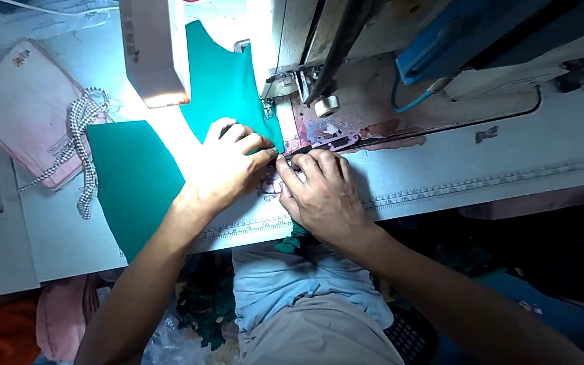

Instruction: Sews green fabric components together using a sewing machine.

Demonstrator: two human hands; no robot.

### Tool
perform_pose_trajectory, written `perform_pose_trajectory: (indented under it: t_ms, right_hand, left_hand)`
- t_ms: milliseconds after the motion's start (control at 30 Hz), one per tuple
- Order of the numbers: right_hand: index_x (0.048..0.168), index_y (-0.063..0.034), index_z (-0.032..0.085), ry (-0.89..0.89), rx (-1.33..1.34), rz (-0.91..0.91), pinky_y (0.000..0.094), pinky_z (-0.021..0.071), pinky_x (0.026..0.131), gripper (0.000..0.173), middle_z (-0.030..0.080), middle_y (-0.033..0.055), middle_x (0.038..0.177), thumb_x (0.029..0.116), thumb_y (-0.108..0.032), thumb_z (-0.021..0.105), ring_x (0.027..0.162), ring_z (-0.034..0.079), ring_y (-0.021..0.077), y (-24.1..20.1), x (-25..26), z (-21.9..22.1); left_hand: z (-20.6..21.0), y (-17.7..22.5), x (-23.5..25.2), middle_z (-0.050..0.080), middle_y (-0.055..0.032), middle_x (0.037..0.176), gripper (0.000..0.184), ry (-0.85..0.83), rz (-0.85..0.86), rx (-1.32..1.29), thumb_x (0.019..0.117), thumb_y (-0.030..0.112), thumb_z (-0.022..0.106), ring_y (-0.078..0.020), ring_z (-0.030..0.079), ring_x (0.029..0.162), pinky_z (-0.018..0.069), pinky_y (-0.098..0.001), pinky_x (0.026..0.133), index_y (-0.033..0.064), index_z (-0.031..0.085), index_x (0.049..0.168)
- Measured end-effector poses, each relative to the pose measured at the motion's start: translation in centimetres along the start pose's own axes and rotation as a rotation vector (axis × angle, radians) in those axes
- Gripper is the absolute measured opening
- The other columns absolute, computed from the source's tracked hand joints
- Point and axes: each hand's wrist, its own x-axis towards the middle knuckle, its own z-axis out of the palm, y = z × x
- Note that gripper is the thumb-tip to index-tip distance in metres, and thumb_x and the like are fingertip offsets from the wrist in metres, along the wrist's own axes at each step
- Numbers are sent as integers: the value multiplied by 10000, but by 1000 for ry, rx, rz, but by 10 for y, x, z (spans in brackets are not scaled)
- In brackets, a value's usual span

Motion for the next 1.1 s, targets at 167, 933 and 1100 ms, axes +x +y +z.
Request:
perform_pose_trajectory:
  t_ms: [167, 933, 1100]
  right_hand:
    - [1339, -91, 679, 63, 85, -20, 494, 402, 1058, 407, 601, 124, 1421, 1008, -269, 524, 1315, 509, 352, 8, -3, 8]
    - [1465, -96, 561, -48, 2, 81, 657, 385, 1031, 466, 488, 168, 1530, 1047, -281, 472, 1395, 423, 453, 15, 48, 1]
    - [1450, -177, 605, 82, 231, 151, 527, 408, 1087, 506, 553, 72, 1487, 1033, -451, 516, 1364, 486, 310, 14, 13, -13]
  left_hand:
    - [1, -4, -5, 734, -58, 1190, 242, -5, 37, -44, 1035, 185, 553, -278, 646, 1219, 400, -537, 1137, 139, 761, 1149]
    - [4, -73, 14, 676, -80, 1354, 363, 13, 119, -97, 1059, 301, 487, -299, 544, 1375, 316, -586, 1188, 132, 722, 1279]
    - [10, -77, 15, 707, -53, 1314, 376, 100, 74, -207, 1060, 336, 484, -252, 571, 1356, 300, -546, 1215, 139, 751, 1236]
